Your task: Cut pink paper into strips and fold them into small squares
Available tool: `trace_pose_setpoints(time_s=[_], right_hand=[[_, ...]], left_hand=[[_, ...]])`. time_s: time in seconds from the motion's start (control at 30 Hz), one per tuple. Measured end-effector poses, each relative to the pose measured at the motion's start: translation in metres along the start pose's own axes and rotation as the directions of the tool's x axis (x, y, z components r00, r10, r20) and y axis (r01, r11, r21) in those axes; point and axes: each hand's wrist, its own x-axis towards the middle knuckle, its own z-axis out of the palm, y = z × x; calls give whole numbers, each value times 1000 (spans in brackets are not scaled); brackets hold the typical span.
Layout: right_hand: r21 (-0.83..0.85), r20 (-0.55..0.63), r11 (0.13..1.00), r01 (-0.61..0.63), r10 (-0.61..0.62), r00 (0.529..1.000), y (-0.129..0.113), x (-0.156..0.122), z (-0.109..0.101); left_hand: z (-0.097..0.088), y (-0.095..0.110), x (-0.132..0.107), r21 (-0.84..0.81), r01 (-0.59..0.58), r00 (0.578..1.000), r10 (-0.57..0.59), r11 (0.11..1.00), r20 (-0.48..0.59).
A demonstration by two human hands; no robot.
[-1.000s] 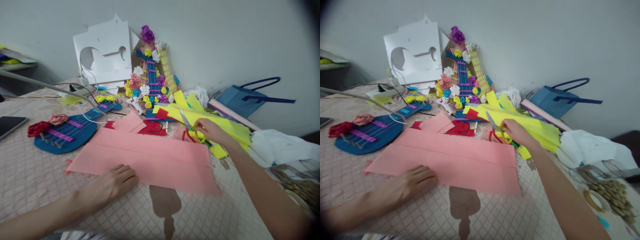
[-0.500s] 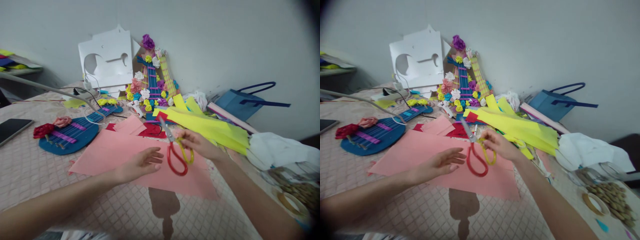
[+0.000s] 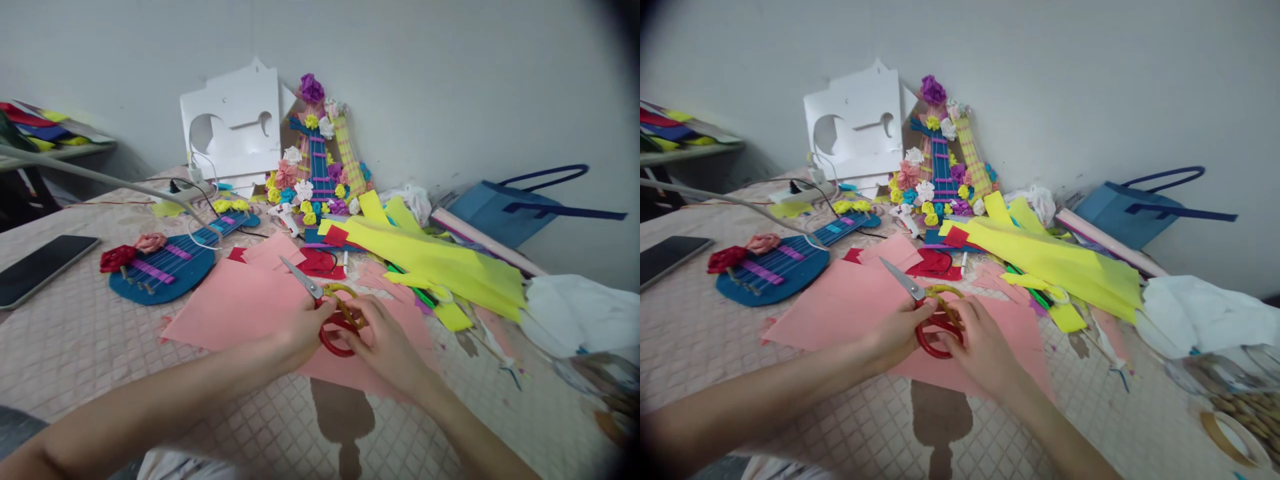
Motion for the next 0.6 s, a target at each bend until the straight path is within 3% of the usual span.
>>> trace_pose_setpoints(time_s=[0.17, 0.27, 0.33, 0.4, 0.5, 0.6], right_hand=[[100, 36, 977, -188, 185, 982, 7, 3, 8], [102, 73, 980, -169, 162, 984, 9, 3, 11], [88, 68, 987, -135, 129, 989, 10, 1, 10], [89, 56, 989, -116, 111, 992, 13, -3, 7], [67, 33, 989, -134, 132, 991, 22, -10, -3], [-17, -28, 983, -183, 183, 983, 37, -17, -18]], left_hand=[[5, -10, 4, 79, -13, 1000, 11, 997, 24], [0, -15, 8, 185, -46, 999, 40, 982, 35], [-7, -13, 8, 331, -111, 991, 78, 937, 112], [-16, -6, 4, 531, -212, 969, 106, 820, 222], [-33, 12, -3, 766, -338, 928, 59, 547, 368], [-56, 32, 2, 917, -368, 930, 62, 152, 363]])
